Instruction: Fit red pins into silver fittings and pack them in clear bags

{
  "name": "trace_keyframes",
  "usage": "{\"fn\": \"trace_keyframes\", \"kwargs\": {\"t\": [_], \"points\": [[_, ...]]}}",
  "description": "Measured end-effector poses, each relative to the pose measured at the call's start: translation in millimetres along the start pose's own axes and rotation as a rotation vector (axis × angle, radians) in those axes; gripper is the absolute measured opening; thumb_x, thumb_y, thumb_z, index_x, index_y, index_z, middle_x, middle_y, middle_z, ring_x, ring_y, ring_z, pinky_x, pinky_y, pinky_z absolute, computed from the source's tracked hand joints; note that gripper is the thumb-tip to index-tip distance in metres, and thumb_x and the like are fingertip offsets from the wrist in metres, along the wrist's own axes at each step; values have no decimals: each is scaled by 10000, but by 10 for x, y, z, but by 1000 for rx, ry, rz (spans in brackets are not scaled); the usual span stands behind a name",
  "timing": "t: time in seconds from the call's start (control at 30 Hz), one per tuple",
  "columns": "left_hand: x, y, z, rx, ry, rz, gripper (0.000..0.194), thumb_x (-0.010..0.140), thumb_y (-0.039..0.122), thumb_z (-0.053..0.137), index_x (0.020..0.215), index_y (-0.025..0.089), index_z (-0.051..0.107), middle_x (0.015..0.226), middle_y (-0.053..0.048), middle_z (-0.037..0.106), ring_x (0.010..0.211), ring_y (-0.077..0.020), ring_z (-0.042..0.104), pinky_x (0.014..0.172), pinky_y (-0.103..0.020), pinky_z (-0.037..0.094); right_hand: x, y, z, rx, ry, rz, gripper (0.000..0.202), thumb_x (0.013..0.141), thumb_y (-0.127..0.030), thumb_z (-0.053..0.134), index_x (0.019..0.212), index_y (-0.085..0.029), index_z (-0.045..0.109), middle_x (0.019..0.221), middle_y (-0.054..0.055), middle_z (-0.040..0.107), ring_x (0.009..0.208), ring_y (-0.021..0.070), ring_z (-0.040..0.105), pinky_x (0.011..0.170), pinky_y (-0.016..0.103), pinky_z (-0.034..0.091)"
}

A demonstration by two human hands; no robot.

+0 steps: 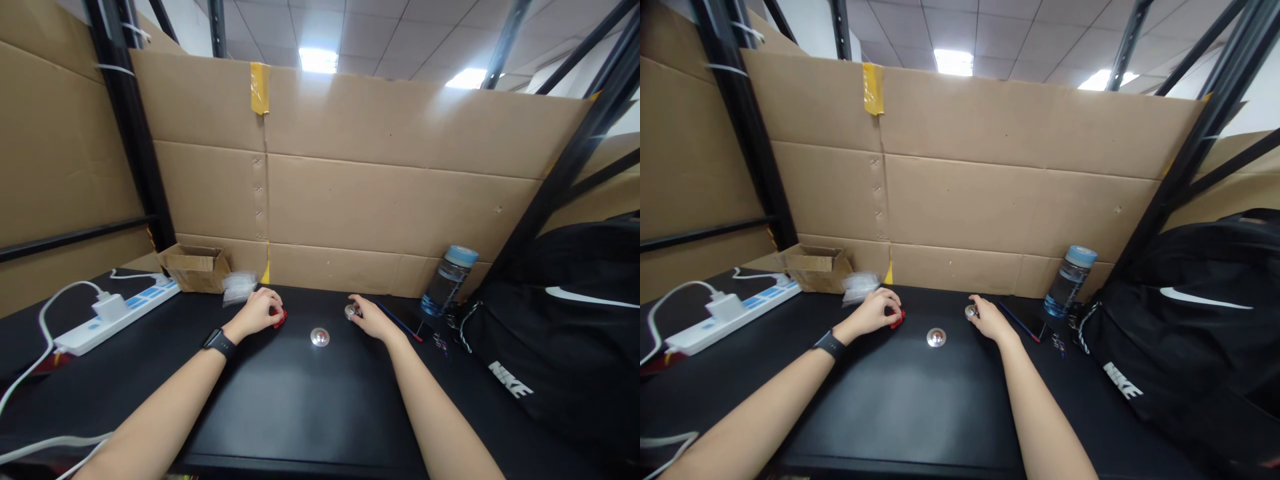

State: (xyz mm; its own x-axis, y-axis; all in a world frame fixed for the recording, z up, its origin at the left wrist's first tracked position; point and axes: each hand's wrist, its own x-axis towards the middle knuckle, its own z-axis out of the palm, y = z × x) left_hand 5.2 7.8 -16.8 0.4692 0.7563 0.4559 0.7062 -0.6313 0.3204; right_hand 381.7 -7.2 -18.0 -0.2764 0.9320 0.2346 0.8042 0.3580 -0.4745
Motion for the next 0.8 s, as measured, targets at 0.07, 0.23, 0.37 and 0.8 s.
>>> {"fn": "trace_keyframes", "kwargs": {"t": [0.07, 0.23, 0.37, 0.8], "points": [[4, 6, -15, 6, 14, 3, 130, 805, 313, 698, 719, 250, 772, 990, -48, 725, 1009, -252, 604, 938, -394, 449, 3, 6, 4, -22, -3, -6, 517, 850, -156, 644, 1355, -203, 545, 1190, 131, 683, 1067, 232, 660, 949, 354, 467], [22, -4, -88, -17, 56, 42, 150, 838, 340, 683, 753, 252, 769, 972, -41, 733, 976, -237, 630, 932, -388, 457, -9, -4, -8, -63, -5, -19, 484, 867, -147, 612, 1343, -216, 557, 1208, 122, 679, 1088, 237, 647, 963, 352, 456], [33, 3, -148, -42, 90, 72, 170, 864, 358, 661, 784, 240, 755, 939, -39, 744, 945, -226, 645, 948, -393, 450, -23, -35, -37, -84, -11, -40, 442, 870, -126, 585, 1300, -228, 594, 1230, 109, 670, 1108, 237, 632, 973, 348, 443], [12, 204, -223, -244, 62, 6, 211, 956, 378, 564, 940, 205, 683, 921, -31, 741, 859, -193, 679, 798, -292, 495, -18, -166, -62, -77, 133, -97, 321, 877, -111, 583, 1169, -230, 645, 1147, 72, 691, 1036, 233, 581, 972, 365, 417]]}}
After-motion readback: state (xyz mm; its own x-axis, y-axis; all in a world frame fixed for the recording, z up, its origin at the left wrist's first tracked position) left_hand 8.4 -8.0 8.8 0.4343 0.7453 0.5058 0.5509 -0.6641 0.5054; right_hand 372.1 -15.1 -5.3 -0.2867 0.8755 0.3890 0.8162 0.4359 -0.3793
